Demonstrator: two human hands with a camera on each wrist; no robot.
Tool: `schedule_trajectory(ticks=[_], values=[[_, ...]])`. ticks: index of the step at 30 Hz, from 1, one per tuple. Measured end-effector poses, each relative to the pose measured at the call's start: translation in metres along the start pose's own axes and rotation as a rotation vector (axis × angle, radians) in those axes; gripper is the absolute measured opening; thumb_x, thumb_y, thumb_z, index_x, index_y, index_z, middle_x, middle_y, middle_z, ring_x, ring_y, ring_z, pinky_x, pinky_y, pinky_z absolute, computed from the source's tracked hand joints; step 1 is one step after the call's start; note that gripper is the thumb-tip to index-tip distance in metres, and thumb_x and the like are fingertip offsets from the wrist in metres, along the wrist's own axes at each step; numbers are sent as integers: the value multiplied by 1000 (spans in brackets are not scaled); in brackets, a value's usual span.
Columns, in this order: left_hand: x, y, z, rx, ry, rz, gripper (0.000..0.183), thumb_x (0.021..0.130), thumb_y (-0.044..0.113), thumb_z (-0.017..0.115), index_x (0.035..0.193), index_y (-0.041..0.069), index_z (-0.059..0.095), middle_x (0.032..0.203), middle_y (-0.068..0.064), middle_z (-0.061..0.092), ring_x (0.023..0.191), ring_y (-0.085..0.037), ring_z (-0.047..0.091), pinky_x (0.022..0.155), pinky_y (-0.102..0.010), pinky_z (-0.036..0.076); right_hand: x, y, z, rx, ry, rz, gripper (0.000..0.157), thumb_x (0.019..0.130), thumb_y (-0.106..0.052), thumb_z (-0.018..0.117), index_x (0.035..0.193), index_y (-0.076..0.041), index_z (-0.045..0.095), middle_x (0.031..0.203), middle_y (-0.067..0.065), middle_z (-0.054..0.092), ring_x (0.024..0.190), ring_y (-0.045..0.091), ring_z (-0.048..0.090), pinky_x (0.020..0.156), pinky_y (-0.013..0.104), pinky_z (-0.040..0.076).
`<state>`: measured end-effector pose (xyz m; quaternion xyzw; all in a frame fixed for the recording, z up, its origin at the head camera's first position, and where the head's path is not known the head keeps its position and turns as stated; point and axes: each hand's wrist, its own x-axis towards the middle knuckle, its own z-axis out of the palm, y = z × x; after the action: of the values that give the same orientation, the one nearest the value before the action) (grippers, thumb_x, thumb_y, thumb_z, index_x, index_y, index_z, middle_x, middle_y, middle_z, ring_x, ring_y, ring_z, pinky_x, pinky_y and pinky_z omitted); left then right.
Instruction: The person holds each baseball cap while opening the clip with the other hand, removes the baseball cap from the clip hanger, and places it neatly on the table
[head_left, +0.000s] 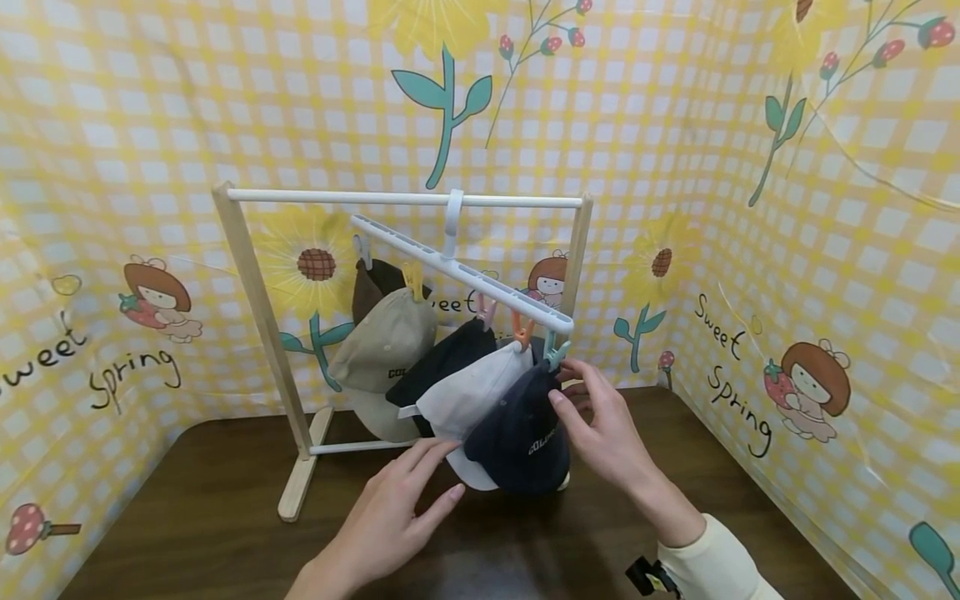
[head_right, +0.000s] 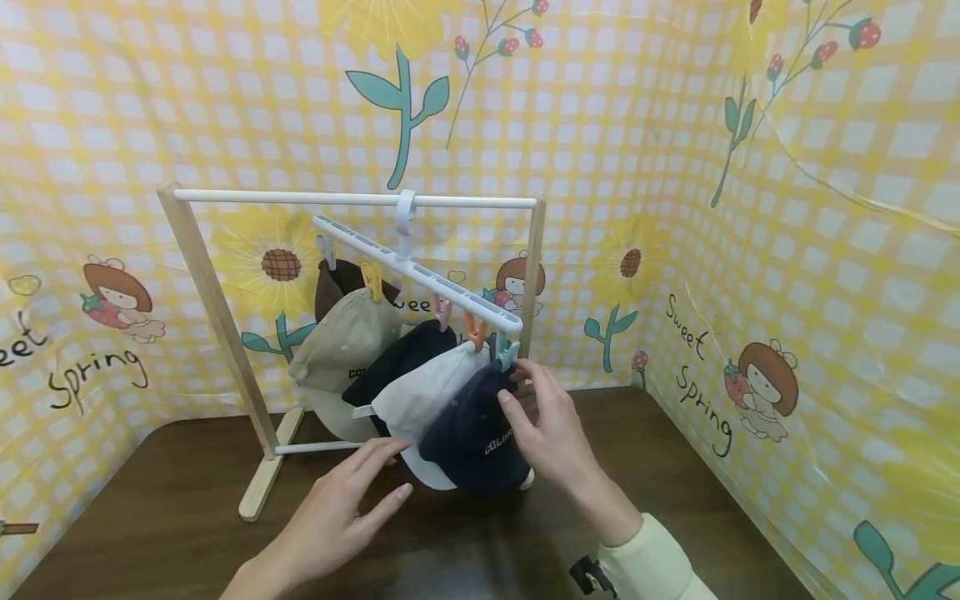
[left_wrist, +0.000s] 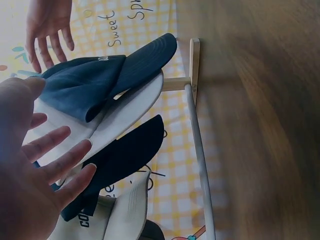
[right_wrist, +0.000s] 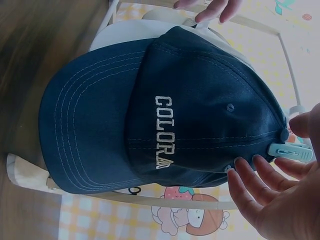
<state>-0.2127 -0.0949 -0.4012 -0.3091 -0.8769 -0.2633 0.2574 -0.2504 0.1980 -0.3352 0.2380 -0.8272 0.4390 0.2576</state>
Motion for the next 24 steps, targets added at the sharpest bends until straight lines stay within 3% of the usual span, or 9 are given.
schedule_trajectory(ticks=[7, 18, 24], values=[[3, 3, 3, -9, -11, 5, 46, 100, 40, 67, 141, 22, 59, 136, 13, 58, 120, -8, 60, 91, -39, 55, -1, 0, 1, 7, 2, -1, 40, 103, -19, 64, 139, -7, 55, 121, 10, 63, 101, 20, 66, 83, 34, 56], [2, 7, 8, -65, -54, -60, 47, 101, 49, 61, 141, 24, 59, 135, 13, 58, 117, -9, 62, 90, -38, 55, -4, -1, 5, 30, -12, -9, 37, 102, -18, 64, 138, -9, 56, 120, 9, 64, 101, 19, 68, 84, 39, 58], [3, 7, 10, -75, -50, -59, 47, 101, 50, 60, 141, 24, 59, 134, 12, 58, 116, -9, 62, 89, -37, 55, -4, -3, 5, 43, -11, -9, 37, 102, -16, 64, 137, -7, 56, 119, 10, 64, 101, 21, 68, 84, 41, 58]])
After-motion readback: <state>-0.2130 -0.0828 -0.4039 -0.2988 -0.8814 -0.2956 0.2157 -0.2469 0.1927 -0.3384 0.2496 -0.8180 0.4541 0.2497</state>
